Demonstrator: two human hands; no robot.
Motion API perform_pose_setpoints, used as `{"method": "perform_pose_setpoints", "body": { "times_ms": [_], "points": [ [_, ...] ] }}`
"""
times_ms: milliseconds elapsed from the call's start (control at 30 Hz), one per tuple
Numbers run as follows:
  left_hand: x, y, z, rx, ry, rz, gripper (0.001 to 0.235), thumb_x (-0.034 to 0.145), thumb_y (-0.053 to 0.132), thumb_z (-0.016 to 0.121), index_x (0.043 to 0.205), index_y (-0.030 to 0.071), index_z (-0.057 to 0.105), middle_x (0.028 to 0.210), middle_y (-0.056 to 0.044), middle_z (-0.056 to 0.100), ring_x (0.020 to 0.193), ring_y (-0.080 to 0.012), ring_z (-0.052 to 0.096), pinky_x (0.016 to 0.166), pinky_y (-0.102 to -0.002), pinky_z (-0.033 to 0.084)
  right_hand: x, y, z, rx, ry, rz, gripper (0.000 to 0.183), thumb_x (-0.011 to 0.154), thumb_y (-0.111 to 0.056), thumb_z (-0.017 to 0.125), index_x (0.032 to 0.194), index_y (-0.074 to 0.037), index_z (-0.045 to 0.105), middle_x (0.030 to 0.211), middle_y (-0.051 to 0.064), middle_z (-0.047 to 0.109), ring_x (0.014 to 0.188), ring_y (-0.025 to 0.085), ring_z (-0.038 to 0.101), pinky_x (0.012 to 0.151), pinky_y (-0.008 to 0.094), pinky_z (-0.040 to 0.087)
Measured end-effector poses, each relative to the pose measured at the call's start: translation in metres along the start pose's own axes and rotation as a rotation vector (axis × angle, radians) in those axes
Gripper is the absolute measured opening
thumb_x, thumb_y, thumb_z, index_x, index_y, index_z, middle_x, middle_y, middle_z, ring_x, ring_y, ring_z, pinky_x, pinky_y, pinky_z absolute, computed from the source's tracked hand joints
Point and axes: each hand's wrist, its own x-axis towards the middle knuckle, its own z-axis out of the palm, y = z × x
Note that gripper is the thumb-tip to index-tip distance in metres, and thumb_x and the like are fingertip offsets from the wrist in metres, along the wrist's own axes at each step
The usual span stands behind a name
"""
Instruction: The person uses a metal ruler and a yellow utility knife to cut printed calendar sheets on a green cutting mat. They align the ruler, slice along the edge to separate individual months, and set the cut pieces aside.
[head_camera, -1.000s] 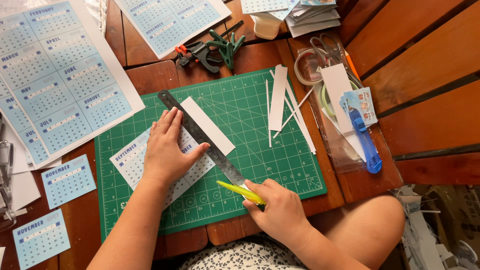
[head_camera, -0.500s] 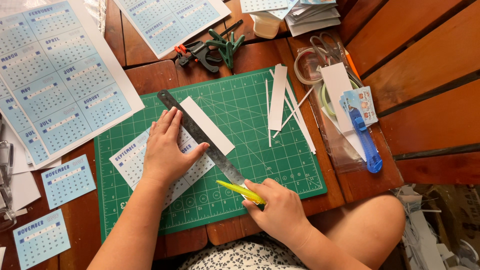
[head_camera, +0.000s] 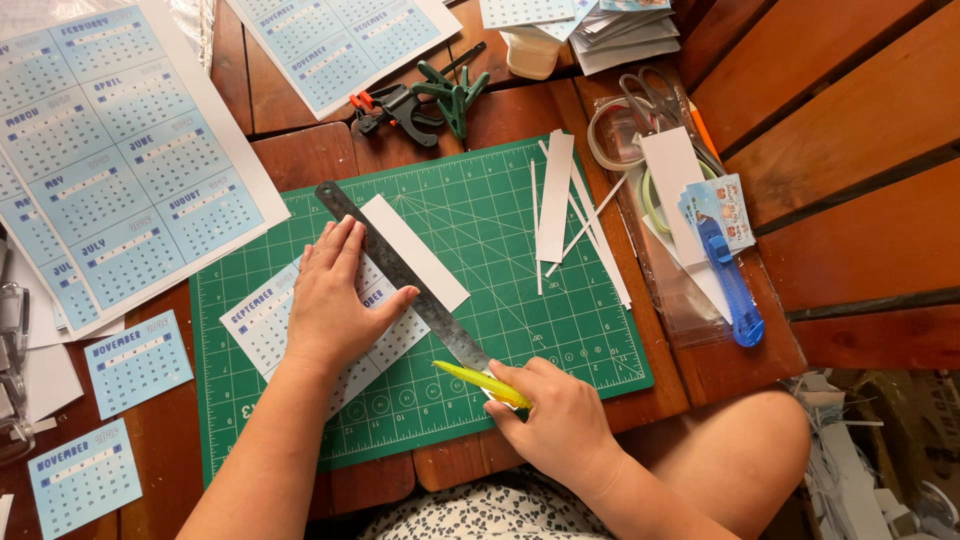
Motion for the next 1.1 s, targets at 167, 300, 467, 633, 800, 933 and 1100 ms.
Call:
{"method": "perform_pose_setpoints", "body": {
  "times_ms": [167, 300, 467, 633, 800, 933, 1100],
  "points": [
    [0.0, 0.001, -0.001, -0.001, 0.006, -0.001, 0.103, 0.079, 0.065, 0.072, 0.154, 0.0, 0.041, 0.163, -0.014, 0.039, 0.153, -0.0335, 0.028, 0.125, -0.052, 0.016, 0.0, 0.0, 0.0, 0.005, 0.006, 0.001, 0.048, 0.084, -0.044, 0.077, 0.13, -0.033, 0.071, 0.086, -0.008, 0.065, 0.07, 0.023, 0.067, 0.058, 0.044, 0.054],
    [0.0, 0.001, -0.001, -0.006, 0.013, 0.0, 0.103, 0.079, 0.065, 0.072, 0.153, 0.001, 0.043, 0.162, -0.014, 0.04, 0.152, -0.0337, 0.03, 0.125, -0.052, 0.017, 0.0, -0.001, -0.001, 0.006, -0.008, 0.015, 0.049, 0.083, -0.044, 0.077, 0.13, -0.034, 0.071, 0.086, -0.008, 0.065, 0.071, 0.023, 0.068, 0.059, 0.045, 0.054],
    [0.001, 0.0, 0.0, 0.0, 0.012, 0.003, 0.103, 0.079, 0.064, 0.073, 0.153, 0.001, 0.042, 0.162, -0.015, 0.04, 0.153, -0.0337, 0.029, 0.125, -0.052, 0.017, 0.0, 0.0, 0.0, 0.005, 0.003, 0.005, 0.048, 0.083, -0.044, 0.077, 0.13, -0.033, 0.071, 0.086, -0.008, 0.064, 0.071, 0.023, 0.068, 0.058, 0.045, 0.054],
    [0.004, 0.004, -0.005, 0.032, -0.015, -0.008, 0.102, 0.08, 0.065, 0.071, 0.153, 0.0, 0.043, 0.161, -0.014, 0.04, 0.152, -0.0333, 0.03, 0.125, -0.051, 0.017, 0.0, -0.001, -0.001, 0.008, 0.005, 0.001, 0.048, 0.083, -0.044, 0.077, 0.129, -0.033, 0.072, 0.085, -0.008, 0.065, 0.07, 0.021, 0.067, 0.058, 0.044, 0.054],
    [0.016, 0.022, -0.023, 0.362, -0.285, -0.14, 0.116, 0.074, 0.087, 0.059, 0.159, 0.012, 0.034, 0.167, -0.004, 0.032, 0.157, -0.0252, 0.019, 0.122, -0.054, 0.013, 0.0, -0.001, 0.0, 0.01, 0.027, 0.026, 0.05, 0.08, -0.043, 0.08, 0.129, -0.035, 0.072, 0.084, -0.009, 0.064, 0.071, 0.02, 0.067, 0.06, 0.042, 0.055],
    [0.022, 0.036, -0.033, 0.396, -0.379, -0.173, 0.13, 0.069, 0.091, 0.066, 0.162, 0.009, 0.024, 0.171, -0.005, 0.022, 0.157, -0.0255, 0.017, 0.122, -0.055, 0.014, 0.001, -0.003, -0.005, -0.008, -0.015, 0.068, 0.052, 0.082, -0.046, 0.079, 0.132, -0.038, 0.071, 0.085, -0.008, 0.061, 0.073, 0.018, 0.066, 0.062, 0.04, 0.055],
    [0.027, 0.04, -0.033, 0.395, -0.411, -0.212, 0.14, 0.061, 0.09, 0.078, 0.161, 0.007, 0.027, 0.17, -0.006, 0.026, 0.154, -0.0263, 0.027, 0.115, -0.055, 0.028, 0.001, -0.016, -0.029, 0.219, -0.018, 0.157, 0.058, 0.077, -0.05, 0.083, 0.132, -0.038, 0.07, 0.09, -0.005, 0.057, 0.058, 0.009, 0.05, 0.059, 0.027, 0.054]
  ]
}}
